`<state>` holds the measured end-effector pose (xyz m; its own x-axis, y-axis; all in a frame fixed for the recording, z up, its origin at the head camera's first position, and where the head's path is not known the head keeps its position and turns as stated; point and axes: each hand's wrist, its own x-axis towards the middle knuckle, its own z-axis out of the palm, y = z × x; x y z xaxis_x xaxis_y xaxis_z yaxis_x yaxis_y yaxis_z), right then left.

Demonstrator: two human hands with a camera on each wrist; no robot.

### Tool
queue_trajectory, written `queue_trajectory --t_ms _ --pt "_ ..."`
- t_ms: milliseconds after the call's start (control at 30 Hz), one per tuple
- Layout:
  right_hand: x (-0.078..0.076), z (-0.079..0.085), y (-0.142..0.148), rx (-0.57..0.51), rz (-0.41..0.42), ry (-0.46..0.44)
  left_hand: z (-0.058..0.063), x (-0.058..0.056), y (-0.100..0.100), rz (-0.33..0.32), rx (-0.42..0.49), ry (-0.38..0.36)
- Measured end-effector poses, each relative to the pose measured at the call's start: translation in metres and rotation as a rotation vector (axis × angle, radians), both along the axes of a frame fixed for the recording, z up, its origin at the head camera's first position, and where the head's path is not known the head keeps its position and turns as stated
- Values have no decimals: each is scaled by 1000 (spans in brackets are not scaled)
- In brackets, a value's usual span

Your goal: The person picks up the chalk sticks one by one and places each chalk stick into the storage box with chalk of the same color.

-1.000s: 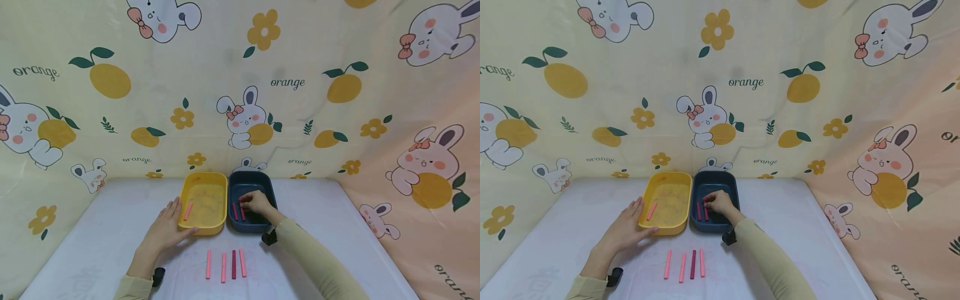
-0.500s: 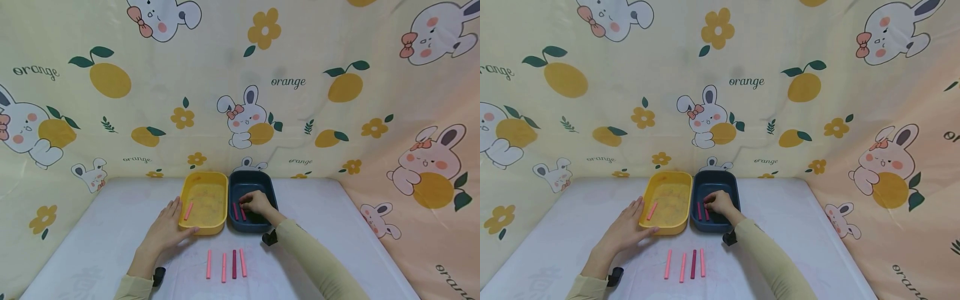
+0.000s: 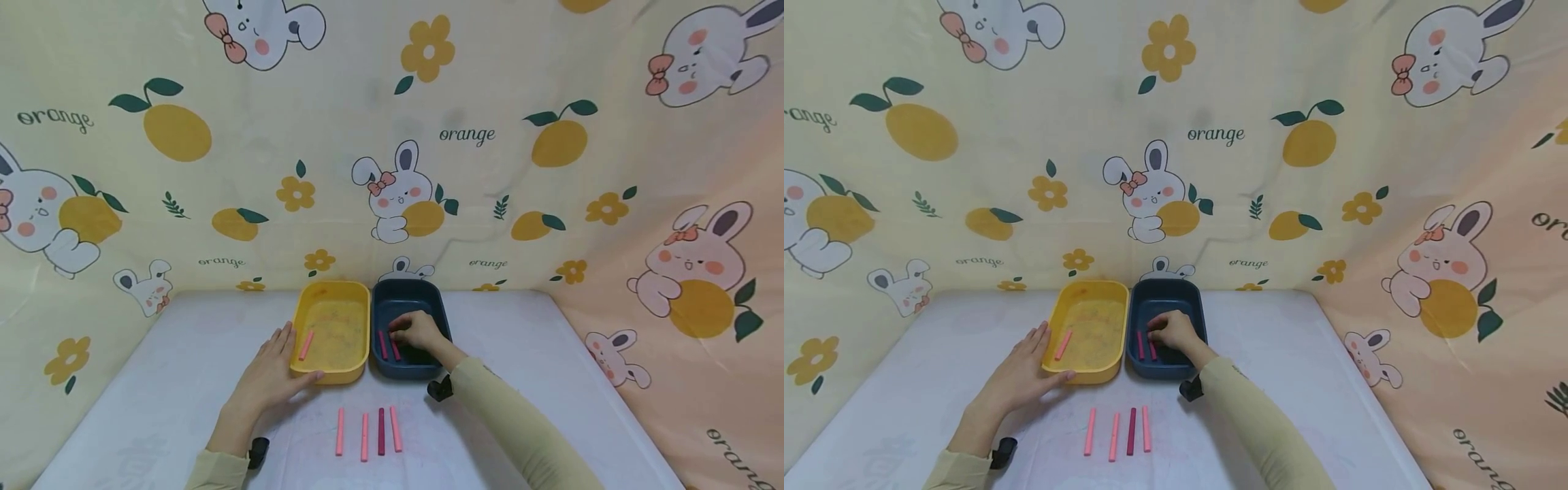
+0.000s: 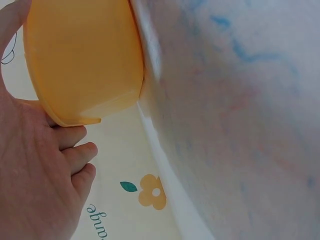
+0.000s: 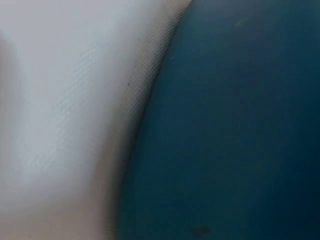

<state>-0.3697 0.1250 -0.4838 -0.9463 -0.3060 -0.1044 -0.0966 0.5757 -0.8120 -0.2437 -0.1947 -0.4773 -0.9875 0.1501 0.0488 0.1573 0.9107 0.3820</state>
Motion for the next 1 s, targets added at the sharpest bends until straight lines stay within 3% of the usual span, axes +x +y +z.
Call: queue_trajectory --t_ms 433,1000 --pt "17 12 5 -55 -14 113 0 1 -1 2 1 -5" --pt "81 37 6 -193 -8 211 -2 0 1 8 -8 1"
